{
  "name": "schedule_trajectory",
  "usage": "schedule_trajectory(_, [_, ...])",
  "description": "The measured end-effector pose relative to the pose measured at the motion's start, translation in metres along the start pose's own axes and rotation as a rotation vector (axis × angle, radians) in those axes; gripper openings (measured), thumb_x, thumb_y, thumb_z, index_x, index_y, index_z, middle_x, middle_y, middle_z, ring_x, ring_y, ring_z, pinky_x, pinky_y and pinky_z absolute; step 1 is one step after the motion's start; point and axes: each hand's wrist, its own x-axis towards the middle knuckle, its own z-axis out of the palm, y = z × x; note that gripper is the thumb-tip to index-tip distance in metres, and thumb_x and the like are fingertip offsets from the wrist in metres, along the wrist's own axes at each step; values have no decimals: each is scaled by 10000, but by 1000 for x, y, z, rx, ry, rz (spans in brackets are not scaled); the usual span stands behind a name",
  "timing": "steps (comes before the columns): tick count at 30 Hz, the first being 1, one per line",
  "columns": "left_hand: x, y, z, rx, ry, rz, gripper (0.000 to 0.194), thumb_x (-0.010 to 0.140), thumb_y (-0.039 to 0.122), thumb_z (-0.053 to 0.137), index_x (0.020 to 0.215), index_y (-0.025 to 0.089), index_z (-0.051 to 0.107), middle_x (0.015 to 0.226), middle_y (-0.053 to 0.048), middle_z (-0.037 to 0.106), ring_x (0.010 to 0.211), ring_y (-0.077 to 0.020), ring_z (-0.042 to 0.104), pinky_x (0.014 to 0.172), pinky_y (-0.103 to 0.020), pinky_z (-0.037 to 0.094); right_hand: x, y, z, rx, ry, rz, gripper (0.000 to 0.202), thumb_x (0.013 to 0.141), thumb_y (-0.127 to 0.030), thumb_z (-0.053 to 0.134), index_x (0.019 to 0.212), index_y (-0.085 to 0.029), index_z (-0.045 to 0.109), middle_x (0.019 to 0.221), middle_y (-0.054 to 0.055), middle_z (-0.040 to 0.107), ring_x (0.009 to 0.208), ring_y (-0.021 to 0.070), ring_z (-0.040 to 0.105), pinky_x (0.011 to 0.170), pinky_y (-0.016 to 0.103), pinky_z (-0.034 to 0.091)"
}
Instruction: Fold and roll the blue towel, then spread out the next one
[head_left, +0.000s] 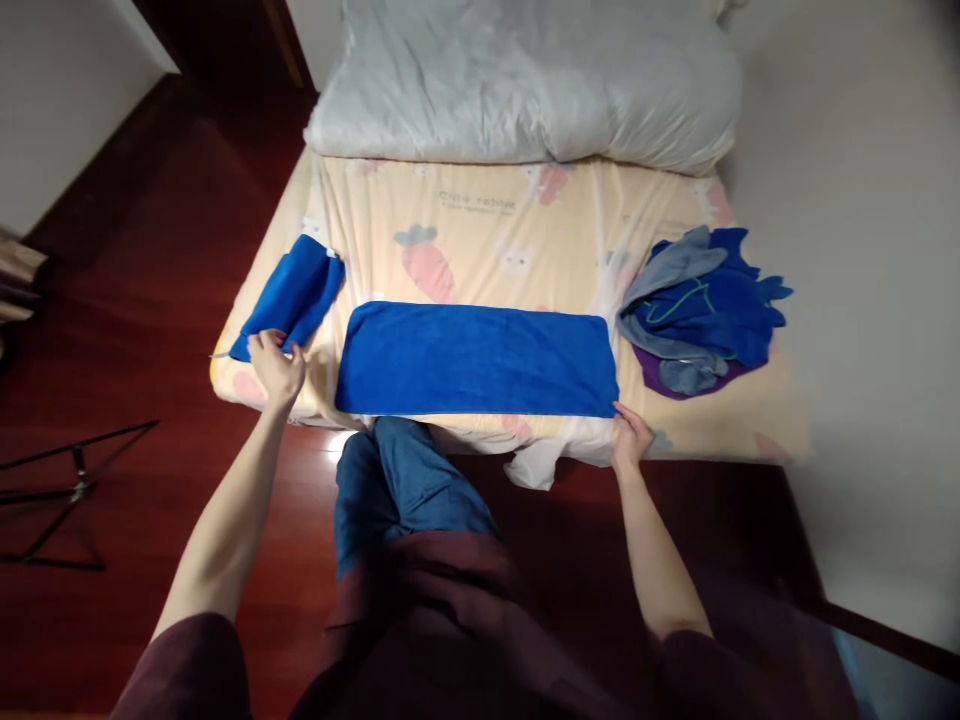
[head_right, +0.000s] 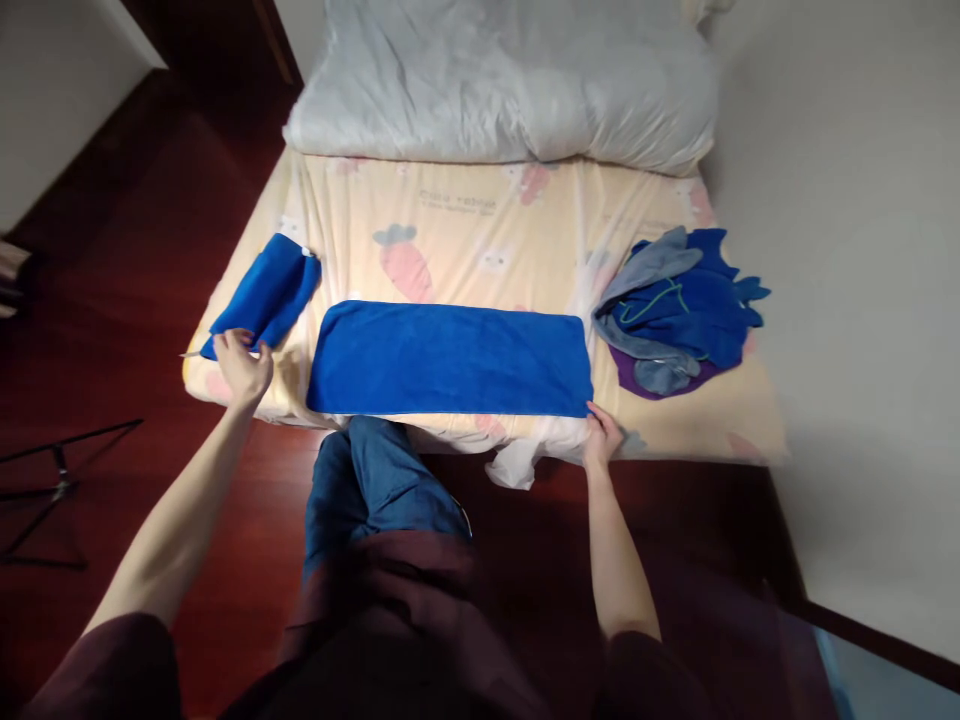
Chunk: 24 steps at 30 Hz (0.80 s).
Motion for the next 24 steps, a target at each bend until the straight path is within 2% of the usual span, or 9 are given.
schedule_trajectory(3, [-18,11,22,-4,-453,87,438,854,495,600,1130,156,622,1086,-175,710,1068,-349,691,993,-485,553,1,1,3,36,11,-15,331,762,-407,685,940,-152,796,1050,140,814,1064,318,765,1063,518,581])
schedule_trajectory(4, [-20,12,28,10,-564,86,461,824,531,624,1099,162,633,1056,-167,724,1023,-344,707,968,-473,567,1,1,3,49,19,-17,336,761,-415,697,941,-146,788,1049,150,812,1050,314,769,1056,515,587])
schedule_trajectory(7, [-20,9,35,77,-686,51,454,739,581,668,979,196,660,1019,-144,750,1012,-348,722,958,-449,574,1,2,5,83,38,-21,333,752,-398,715,949,-134,762,1048,171,805,1025,300,776,1036,496,604])
schedule_trajectory(12, [-20,-7,23,49,-961,44,414,626,642,701,751,249,664,813,-61,744,904,-339,728,817,-402,596,2,-3,7,-8,13,20,288,693,-264,663,943,-134,725,1000,159,798,912,265,769,921,441,633])
schedule_trajectory(14, [-20,-16,16,38,-915,46,368,621,600,710,713,249,650,787,-61,736,894,-337,728,818,-397,589,0,-8,7,-62,33,43,294,660,-221,625,931,-142,707,948,134,783,858,246,752,841,398,633])
schedule_trajectory(17, [-14,-30,9,39,-745,-17,351,635,539,766,785,236,675,851,-70,761,906,-323,736,837,-389,579,-5,-19,6,-174,70,47,278,621,-186,601,889,-169,672,860,81,740,833,229,719,838,377,616])
schedule_trajectory(19, [-6,-37,7,65,-772,-51,401,637,524,824,863,218,696,863,-57,774,856,-301,738,817,-382,579,-8,-27,4,-278,31,30,257,616,-173,600,867,-189,652,845,61,714,833,222,690,897,392,598])
schedule_trajectory(22, [8,-34,5,149,-926,-45,448,658,523,886,897,192,702,783,-13,763,781,-260,726,793,-360,577,-3,-36,3,-430,-45,-17,251,636,-169,618,883,-199,649,971,82,700,871,217,652,1010,421,546])
schedule_trajectory(24, [19,-24,7,132,-860,-20,440,669,510,915,864,175,707,714,6,735,744,-239,708,802,-351,577,12,-38,8,-473,-70,-40,281,666,-184,633,944,-193,666,1105,110,681,925,216,641,1067,428,511])
